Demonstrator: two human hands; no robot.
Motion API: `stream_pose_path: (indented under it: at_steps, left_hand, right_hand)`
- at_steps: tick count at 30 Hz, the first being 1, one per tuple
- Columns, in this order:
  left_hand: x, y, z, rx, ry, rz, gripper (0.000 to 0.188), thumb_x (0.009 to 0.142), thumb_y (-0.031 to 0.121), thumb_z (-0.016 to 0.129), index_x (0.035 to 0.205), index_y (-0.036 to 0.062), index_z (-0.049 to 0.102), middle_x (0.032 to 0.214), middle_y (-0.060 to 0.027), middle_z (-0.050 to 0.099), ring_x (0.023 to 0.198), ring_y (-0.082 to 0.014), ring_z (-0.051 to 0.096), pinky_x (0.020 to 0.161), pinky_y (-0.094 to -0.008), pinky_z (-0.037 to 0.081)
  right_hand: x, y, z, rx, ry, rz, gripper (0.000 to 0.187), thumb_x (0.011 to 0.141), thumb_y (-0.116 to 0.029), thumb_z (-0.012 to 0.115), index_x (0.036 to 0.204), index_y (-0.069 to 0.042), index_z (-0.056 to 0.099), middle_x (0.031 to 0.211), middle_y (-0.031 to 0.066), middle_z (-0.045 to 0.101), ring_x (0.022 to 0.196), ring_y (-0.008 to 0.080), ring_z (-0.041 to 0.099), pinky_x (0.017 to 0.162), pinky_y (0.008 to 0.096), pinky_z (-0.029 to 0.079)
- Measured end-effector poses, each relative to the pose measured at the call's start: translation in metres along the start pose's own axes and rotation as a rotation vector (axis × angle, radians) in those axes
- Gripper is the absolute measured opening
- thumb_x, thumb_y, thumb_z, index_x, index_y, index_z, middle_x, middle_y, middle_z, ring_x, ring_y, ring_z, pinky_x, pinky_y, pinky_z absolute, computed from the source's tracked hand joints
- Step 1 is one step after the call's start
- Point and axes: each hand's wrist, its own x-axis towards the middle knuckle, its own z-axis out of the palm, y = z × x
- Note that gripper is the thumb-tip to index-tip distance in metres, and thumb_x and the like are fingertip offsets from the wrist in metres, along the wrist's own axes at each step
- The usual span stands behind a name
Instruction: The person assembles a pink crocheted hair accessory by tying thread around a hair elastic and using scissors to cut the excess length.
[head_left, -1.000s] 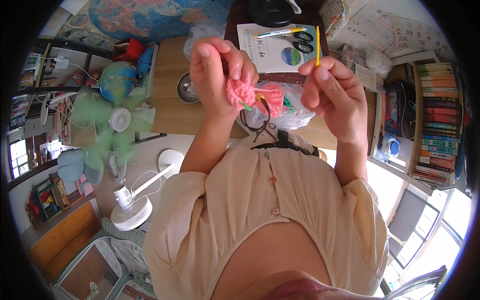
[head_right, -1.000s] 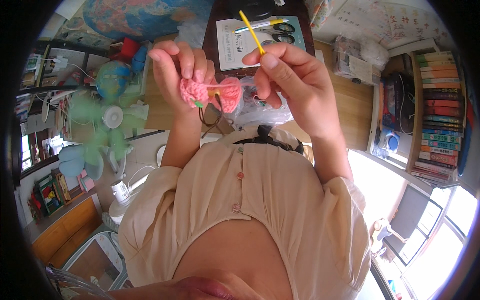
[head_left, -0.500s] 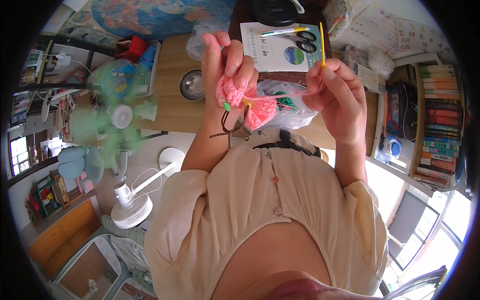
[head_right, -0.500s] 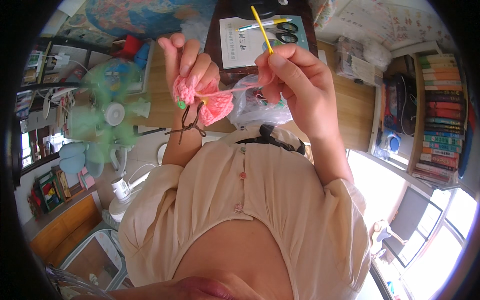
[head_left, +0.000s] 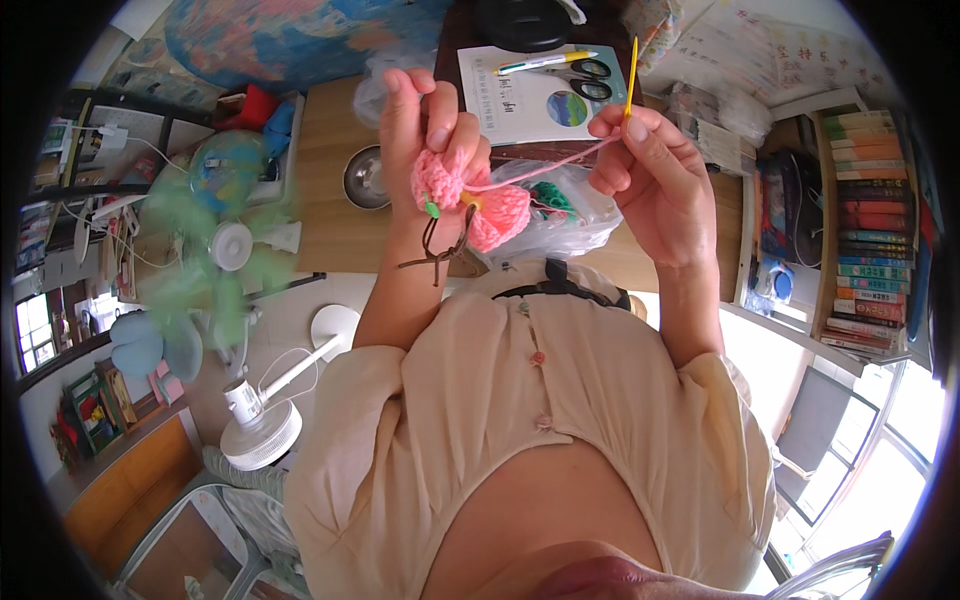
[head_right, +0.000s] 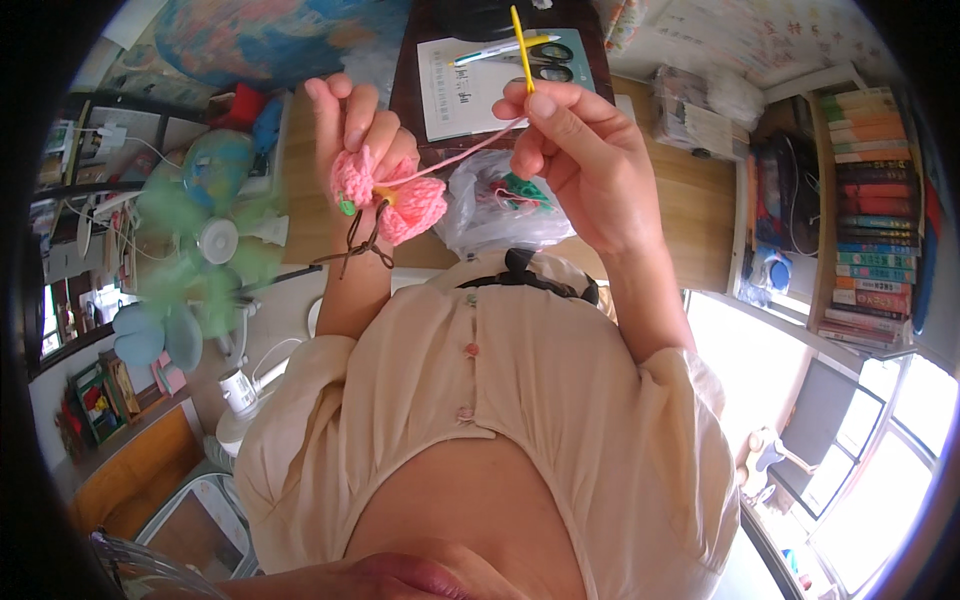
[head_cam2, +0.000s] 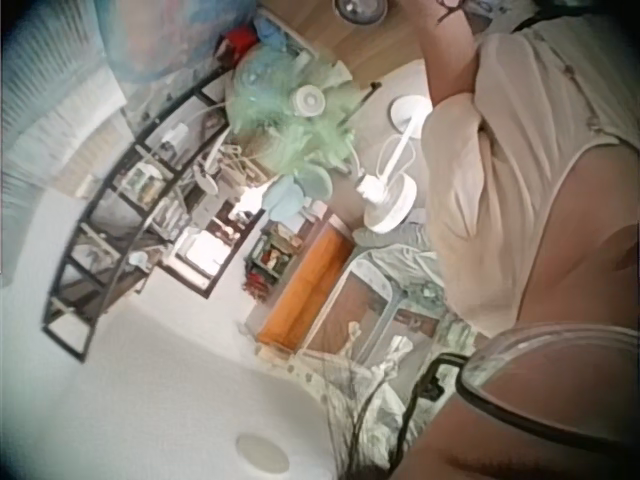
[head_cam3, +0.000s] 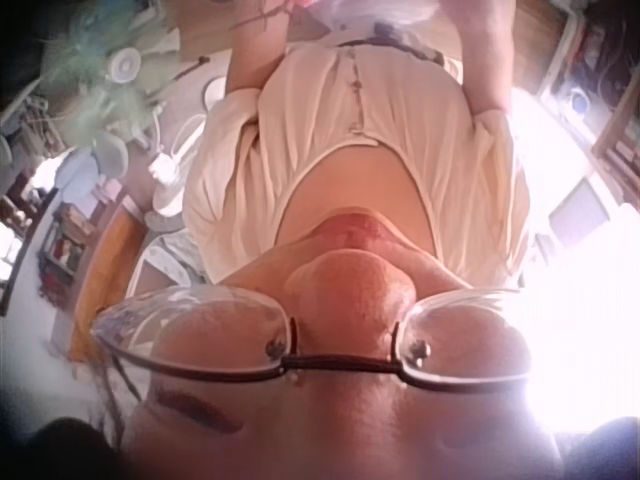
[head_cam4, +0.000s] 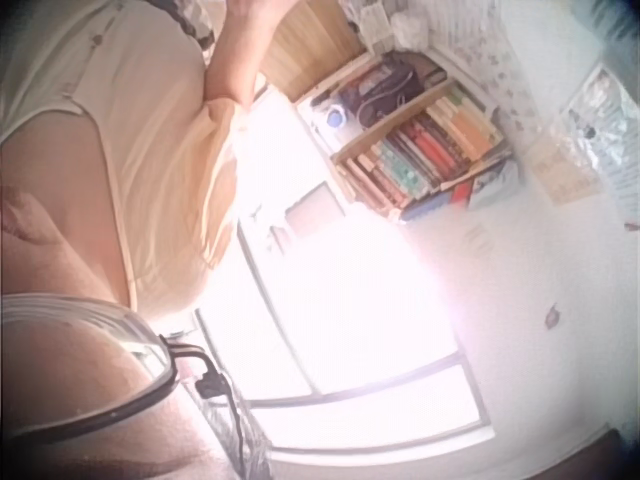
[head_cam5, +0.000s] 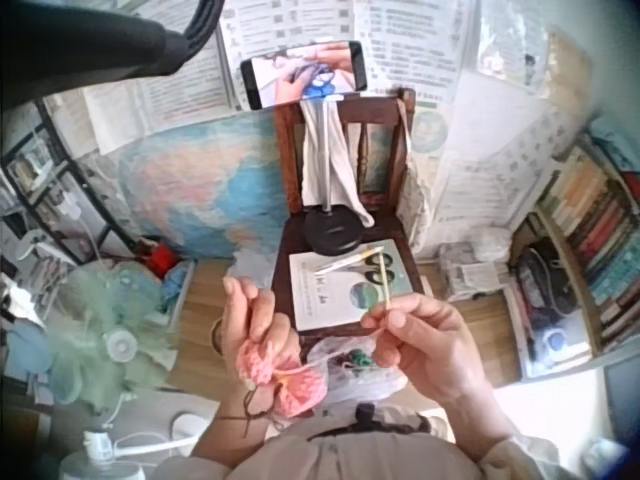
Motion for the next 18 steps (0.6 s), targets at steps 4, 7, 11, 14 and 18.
stream_pose_path:
  at_steps: [4, 7, 11, 14, 18]
  left_hand:
    - [0.000, -0.001, -0.002, 0.053, -0.078, 0.027, 0.036, 0.103, 0.041, 0.034, 0.100, 0.0097, 0.052, 0.062, 0.0016, 0.036, 0.044, -0.0088, 0.039, 0.040, -0.0227, 0.036]
    - [-0.001, -0.002, 0.001, 0.120, -0.092, 0.056, 0.038, 0.103, 0.040, 0.031, 0.103, 0.0087, 0.051, 0.063, 0.0020, 0.035, 0.044, -0.0075, 0.035, 0.041, -0.0214, 0.033]
    - [-0.001, 0.000, -0.005, 0.102, -0.154, 0.019, 0.043, 0.103, 0.043, 0.029, 0.106, 0.0072, 0.052, 0.068, 0.0002, 0.038, 0.049, -0.0091, 0.038, 0.044, -0.0228, 0.034]
    - [0.002, 0.004, -0.014, 0.026, -0.275, -0.060, 0.052, 0.103, 0.048, 0.027, 0.113, 0.0037, 0.052, 0.075, -0.0037, 0.044, 0.052, -0.0115, 0.039, 0.047, -0.0249, 0.034]
    - [-0.002, 0.007, -0.004, 0.179, -0.178, -0.101, 0.049, 0.103, 0.045, 0.028, 0.104, 0.0026, 0.054, 0.065, -0.0071, 0.053, 0.047, -0.0115, 0.043, 0.045, -0.0246, 0.039]
  right_hand:
    - [-0.003, 0.001, 0.004, -0.117, -0.022, -0.014, 0.015, 0.095, -0.010, 0.056, 0.103, -0.001, 0.064, 0.100, 0.0161, 0.067, 0.062, 0.0122, 0.057, 0.056, 0.0251, 0.047]
    - [-0.002, 0.000, 0.006, -0.179, -0.051, -0.001, 0.014, 0.095, -0.010, 0.054, 0.103, 0.000, 0.060, 0.098, 0.0177, 0.068, 0.061, 0.0122, 0.057, 0.054, 0.0250, 0.046]
    - [0.000, -0.004, 0.006, -0.120, -0.022, -0.007, 0.012, 0.096, -0.011, 0.051, 0.102, -0.001, 0.055, 0.097, 0.0187, 0.067, 0.058, 0.0131, 0.056, 0.053, 0.0253, 0.045]
    - [0.002, -0.008, 0.004, -0.067, 0.042, -0.008, 0.011, 0.097, -0.011, 0.048, 0.100, -0.002, 0.053, 0.097, 0.0182, 0.067, 0.057, 0.0138, 0.055, 0.055, 0.0260, 0.045]
    - [0.004, -0.012, -0.002, -0.020, 0.037, -0.041, 0.010, 0.097, -0.012, 0.049, 0.097, -0.003, 0.053, 0.098, 0.0179, 0.067, 0.059, 0.0133, 0.055, 0.057, 0.0260, 0.046]
